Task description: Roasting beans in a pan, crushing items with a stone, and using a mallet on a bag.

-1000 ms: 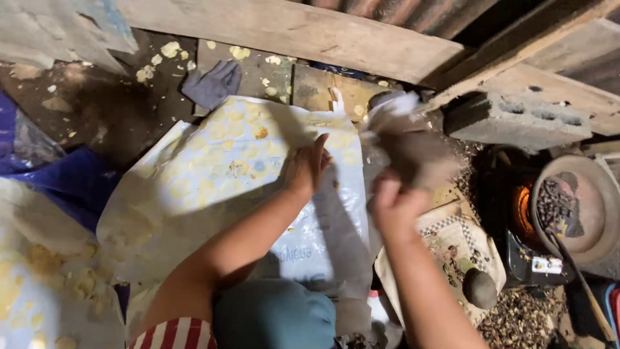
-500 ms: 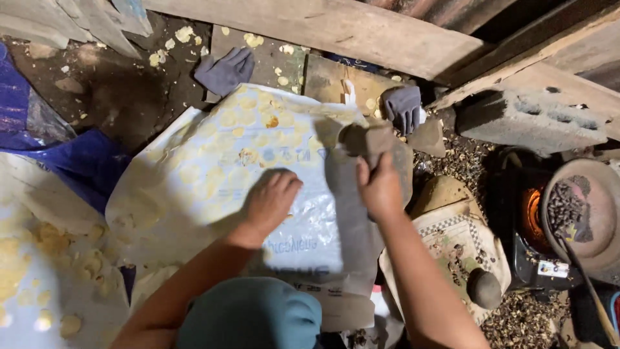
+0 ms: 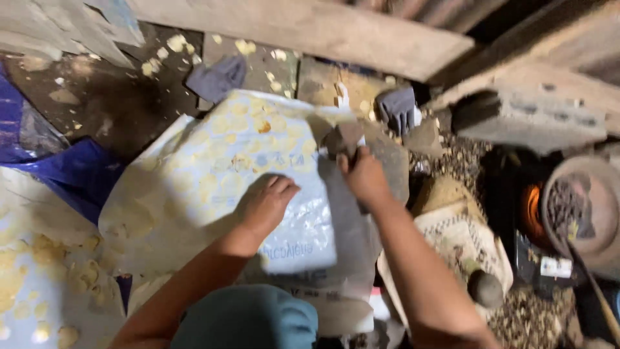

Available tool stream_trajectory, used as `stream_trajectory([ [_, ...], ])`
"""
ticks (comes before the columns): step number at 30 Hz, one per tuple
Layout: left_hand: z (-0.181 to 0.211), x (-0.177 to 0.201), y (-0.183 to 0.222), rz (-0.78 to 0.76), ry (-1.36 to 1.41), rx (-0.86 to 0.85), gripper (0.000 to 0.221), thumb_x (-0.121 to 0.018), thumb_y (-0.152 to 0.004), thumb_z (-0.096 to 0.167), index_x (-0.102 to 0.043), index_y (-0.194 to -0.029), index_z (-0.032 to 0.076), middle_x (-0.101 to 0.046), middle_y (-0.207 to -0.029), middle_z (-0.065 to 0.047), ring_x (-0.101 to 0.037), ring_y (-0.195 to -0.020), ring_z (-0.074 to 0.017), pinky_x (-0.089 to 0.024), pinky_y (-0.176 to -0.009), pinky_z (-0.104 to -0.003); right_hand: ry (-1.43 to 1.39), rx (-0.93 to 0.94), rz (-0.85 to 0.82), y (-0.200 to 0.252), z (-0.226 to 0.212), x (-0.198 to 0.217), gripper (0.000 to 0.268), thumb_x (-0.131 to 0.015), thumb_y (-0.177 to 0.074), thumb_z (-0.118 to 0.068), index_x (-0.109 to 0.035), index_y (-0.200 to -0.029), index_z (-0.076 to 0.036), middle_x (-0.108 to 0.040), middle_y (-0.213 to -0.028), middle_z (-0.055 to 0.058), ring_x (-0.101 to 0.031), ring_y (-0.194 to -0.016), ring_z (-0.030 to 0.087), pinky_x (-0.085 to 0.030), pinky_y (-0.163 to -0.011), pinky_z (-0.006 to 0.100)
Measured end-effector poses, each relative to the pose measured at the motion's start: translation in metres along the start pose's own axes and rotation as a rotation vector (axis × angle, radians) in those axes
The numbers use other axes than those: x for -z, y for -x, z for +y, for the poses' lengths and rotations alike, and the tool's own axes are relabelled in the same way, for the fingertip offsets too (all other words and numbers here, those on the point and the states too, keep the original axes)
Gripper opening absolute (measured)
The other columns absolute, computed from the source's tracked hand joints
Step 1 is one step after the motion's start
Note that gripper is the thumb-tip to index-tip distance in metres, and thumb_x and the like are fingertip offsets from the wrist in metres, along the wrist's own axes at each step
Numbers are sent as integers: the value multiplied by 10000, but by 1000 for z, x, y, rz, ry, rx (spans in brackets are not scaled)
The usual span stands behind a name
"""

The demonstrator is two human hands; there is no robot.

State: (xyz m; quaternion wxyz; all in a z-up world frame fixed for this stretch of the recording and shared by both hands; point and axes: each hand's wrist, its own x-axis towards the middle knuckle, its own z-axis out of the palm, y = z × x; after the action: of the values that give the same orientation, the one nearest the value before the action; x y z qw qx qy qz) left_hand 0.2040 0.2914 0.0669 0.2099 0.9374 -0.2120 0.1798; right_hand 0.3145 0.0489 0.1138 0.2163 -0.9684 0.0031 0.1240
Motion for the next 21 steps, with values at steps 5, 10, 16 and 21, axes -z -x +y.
stream_trajectory([
  [5, 23, 5, -34, 58, -34, -40, 147, -609, -913, 147, -692, -1030, 179, -621, -1011, -19, -627, -977, -237, -559, -746, -340, -113, -104, 10, 55, -22, 29, 570, -609, -985, -448, -496, -1270, 32, -696, -987, 383, -683, -1008, 540, -552, -830, 639],
  [10, 42, -61, -70, 116, -90, -63, 297, -612, -887, 153, -632, -1168, 245, -614, -895, 8, -641, -850, -225, -551, -683, -369, -253, -174, 76, 88, -44, 95, 554, -648, -963, -446, -600, -1261, 19, -686, -1063, 377, -639, -1088, 546, -514, -906, 657],
  [16, 48, -83, -100, -131, 204, 170, 500, -534, -1018, 291, -415, -1470, 113, -726, -898, -106, -707, -872, -350, -557, -765, -535, -494, 334, 529, 120, -21, 122, 608, -406, -1103, -221, -562, -519, -154, -582, -443, 37, -558, -380, 176, -414, -456, 236],
  [21, 28, 12, -94, -101, -61, 167, 315, -554, -969, 133, -630, -1272, 100, -715, -1048, -100, -694, -976, -307, -547, -829, -445, -7, -29, 156, 74, 37, -35, 545, -527, -1052, -410, -510, -1242, 101, -650, -644, 242, -675, -514, 319, -535, -393, 426],
])
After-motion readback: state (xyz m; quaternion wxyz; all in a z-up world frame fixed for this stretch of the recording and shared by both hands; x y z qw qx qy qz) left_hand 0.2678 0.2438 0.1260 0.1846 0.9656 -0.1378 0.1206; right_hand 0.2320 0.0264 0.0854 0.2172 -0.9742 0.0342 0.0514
